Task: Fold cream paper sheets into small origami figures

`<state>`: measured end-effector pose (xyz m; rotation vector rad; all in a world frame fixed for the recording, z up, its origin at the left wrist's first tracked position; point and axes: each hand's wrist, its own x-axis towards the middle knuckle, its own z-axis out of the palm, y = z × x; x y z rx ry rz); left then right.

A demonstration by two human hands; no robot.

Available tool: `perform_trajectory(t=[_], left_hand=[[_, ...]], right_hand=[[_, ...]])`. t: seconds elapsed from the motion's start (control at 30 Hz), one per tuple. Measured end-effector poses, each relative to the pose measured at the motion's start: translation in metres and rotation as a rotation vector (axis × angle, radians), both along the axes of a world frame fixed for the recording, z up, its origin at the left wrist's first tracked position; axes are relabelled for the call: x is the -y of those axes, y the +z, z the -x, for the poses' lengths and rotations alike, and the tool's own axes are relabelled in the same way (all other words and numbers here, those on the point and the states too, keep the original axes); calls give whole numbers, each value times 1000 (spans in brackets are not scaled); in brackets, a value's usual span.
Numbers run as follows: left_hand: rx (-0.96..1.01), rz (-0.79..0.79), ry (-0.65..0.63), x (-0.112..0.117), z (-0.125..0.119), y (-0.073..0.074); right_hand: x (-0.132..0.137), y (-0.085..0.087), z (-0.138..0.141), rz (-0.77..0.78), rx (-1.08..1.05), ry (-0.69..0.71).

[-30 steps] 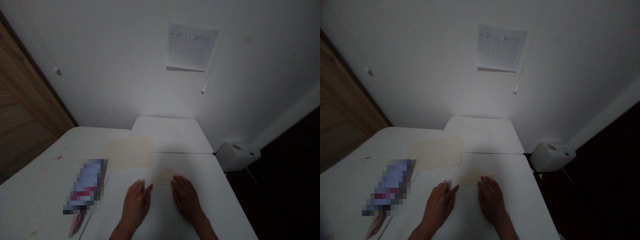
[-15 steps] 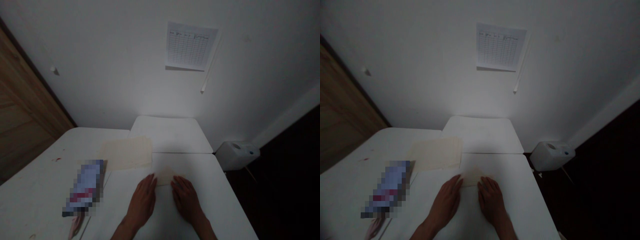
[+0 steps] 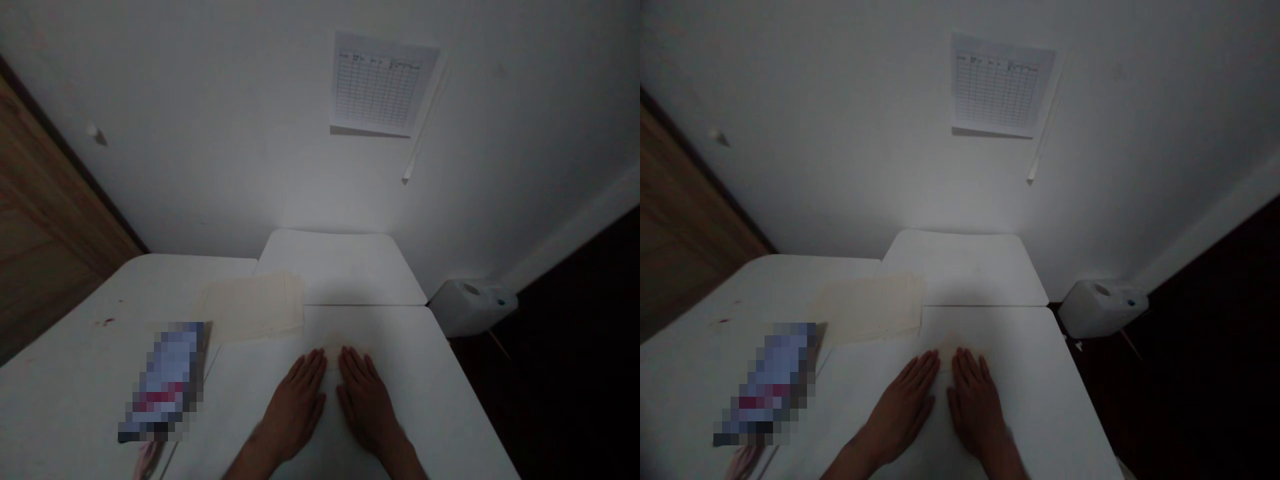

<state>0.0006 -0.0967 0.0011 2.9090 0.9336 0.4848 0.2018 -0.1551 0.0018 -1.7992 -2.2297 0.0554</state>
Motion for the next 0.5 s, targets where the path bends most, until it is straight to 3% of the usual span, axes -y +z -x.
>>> perform_trajectory(t=[0.3, 0.5], left_hand=[[-56, -80, 79, 4, 22, 10], [-76, -135, 121, 5, 28, 8]], right_hand=[[13, -4, -32, 70, 64, -153], [13, -9, -38, 30, 72, -206]])
